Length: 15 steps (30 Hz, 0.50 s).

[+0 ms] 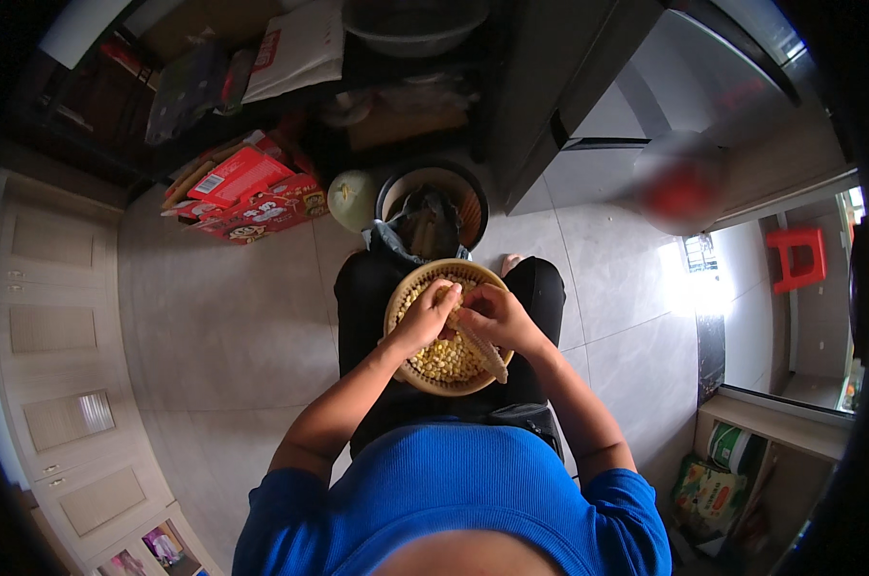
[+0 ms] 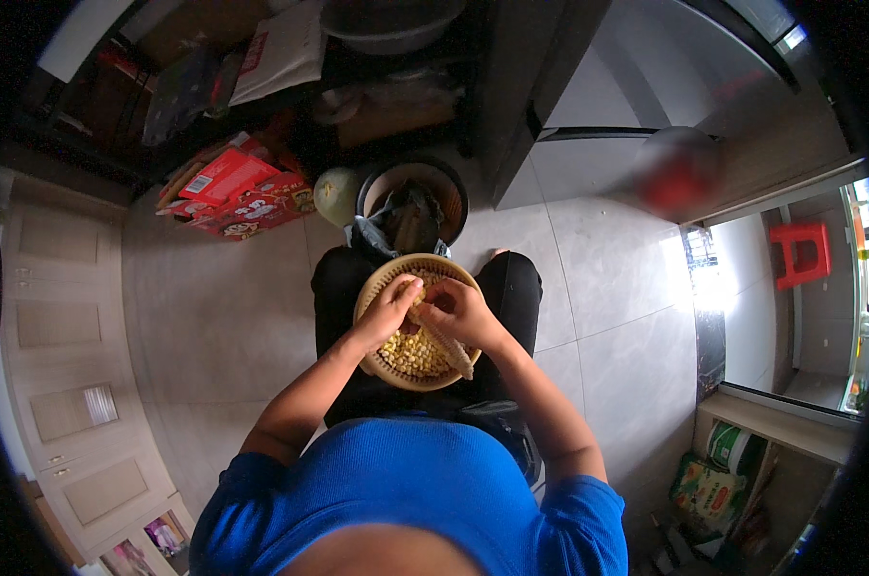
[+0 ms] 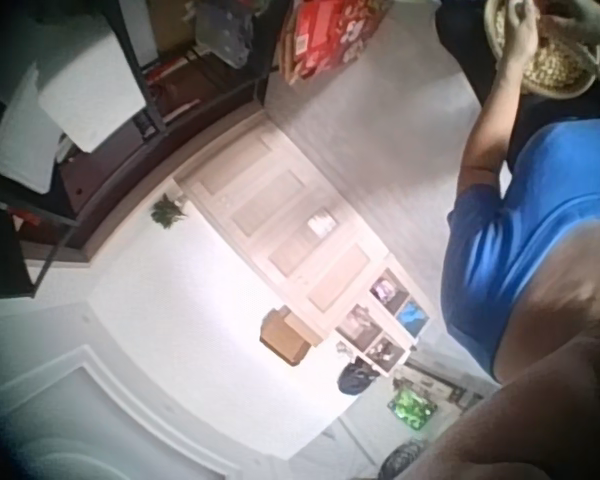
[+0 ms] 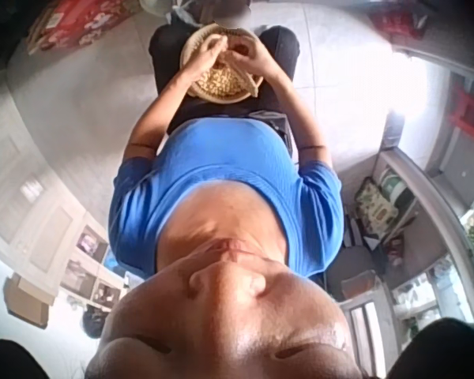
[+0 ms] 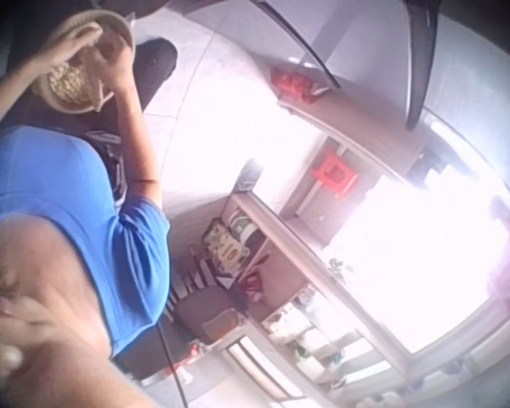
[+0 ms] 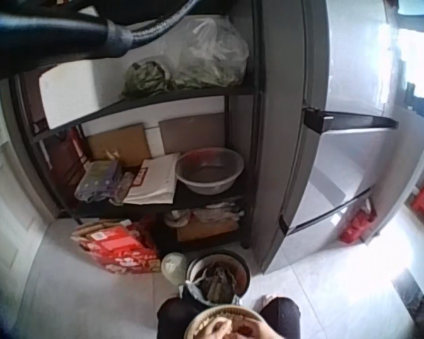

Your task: The person sits on the floor and removes corn kernels from a cob by hand, placing the kernels into a bowl. The person holds the cob in one hand and uses the other to strip the kernels off, rotating the cob as needed.

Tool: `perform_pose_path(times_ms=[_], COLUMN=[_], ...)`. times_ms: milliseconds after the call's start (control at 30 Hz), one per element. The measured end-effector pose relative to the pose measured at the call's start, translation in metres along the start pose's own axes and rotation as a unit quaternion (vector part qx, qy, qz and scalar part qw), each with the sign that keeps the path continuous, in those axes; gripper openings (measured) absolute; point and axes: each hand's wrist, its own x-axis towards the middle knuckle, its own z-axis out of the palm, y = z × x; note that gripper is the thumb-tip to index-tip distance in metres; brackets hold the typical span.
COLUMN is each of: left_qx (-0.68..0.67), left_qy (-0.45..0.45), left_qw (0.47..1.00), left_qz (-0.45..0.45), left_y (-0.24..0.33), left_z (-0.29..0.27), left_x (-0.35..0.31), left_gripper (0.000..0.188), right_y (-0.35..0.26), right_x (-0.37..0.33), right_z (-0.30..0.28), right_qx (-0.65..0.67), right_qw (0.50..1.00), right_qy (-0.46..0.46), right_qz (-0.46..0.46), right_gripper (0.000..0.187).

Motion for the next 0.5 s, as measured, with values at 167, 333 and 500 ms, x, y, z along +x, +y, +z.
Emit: perform_pose_path(times_ms=[167, 333, 500], left_qx=[0.017, 0.011, -0.063], left_qy=[0.01, 0.004, -0.011], left_qw=[1.0, 1.0, 0.996], left_qz=[-0.009, -0.027, -0.066], left_y=[-0.006, 0.004, 0.006], left_z=[0.003, 0.005, 0.006], left_x=[0.0, -0.005, -0.008], left_gripper=[0.031, 0.027, 0.028], right_y=[-0.011, -0.018, -0.021], right_x=[-0.006, -0.007, -0.012], right_z=[-0.002, -0.005, -0.012], right_qx=[-0.071, -0.097, -0.034], right_qw=[0.997, 0.995, 0.999], right_qy=[0.004, 0.002, -0.036], right_qz=[-0.027, -0.024, 0.013], right_gripper=[0.02, 0.021, 0.024])
